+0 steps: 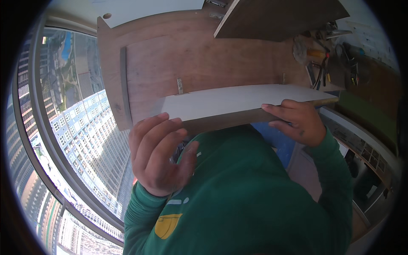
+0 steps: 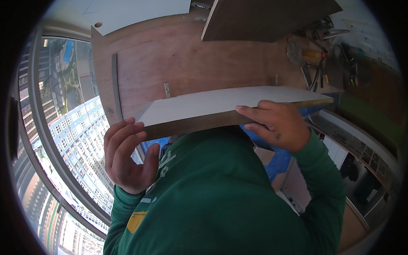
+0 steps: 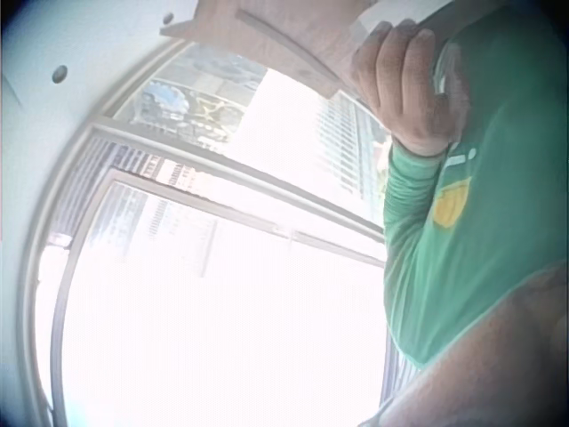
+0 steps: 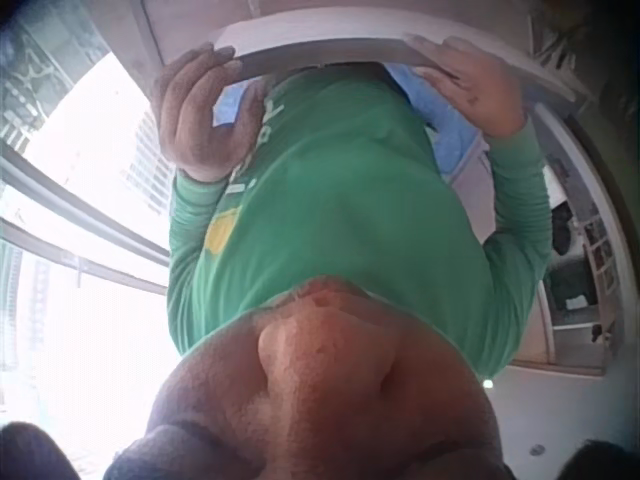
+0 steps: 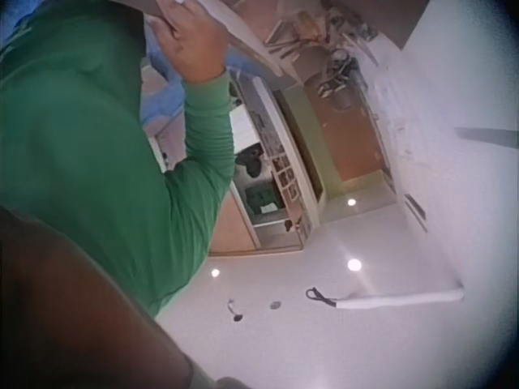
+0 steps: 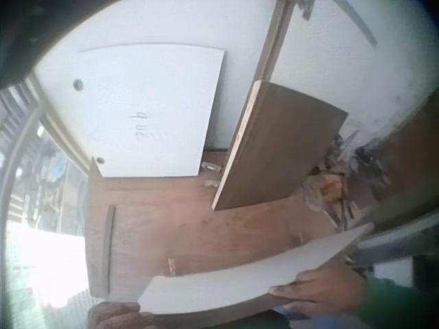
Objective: The person applies a thin strip of edge banding to the exposed edge of a white cabinet panel, presses it into place, and uses a hammer to tap it flush along the length. The person then flips the panel and continues to secure the banding on the opposite side.
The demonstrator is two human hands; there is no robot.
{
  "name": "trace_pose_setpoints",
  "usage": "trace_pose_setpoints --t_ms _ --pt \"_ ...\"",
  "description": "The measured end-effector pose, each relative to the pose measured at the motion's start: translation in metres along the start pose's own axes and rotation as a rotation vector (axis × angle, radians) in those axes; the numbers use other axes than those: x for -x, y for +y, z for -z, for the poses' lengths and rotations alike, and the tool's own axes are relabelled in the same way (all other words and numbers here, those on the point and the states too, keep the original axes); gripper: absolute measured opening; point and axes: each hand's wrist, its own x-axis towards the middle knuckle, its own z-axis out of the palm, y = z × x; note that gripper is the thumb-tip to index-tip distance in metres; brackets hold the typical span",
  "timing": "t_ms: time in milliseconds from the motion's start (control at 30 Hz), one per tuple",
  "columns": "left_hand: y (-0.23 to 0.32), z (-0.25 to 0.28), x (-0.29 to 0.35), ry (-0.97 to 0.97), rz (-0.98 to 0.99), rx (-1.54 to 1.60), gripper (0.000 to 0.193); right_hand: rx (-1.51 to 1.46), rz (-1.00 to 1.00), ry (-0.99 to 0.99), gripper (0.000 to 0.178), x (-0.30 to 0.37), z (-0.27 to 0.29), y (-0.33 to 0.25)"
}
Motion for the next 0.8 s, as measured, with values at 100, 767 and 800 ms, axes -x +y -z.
trace_pose_setpoints --t_ms 100,767,800 --pt "0.022 -0.029 -0.031 -0.272 -0.041 0.067 0.049 0.006 0.036 0.012 0.054 0.000 -0.002 0.003" --pt "0.019 -0.080 -0.028 -0.348 -0.050 0.013 0.043 -0.155 -0.201 0.085 0.030 0.045 0.003 0.048" --pt "0.019 -0.081 -0.029 -0.349 -0.053 0.014 0.043 -0.175 -0.215 0.104 0.029 0.044 0.003 0.052"
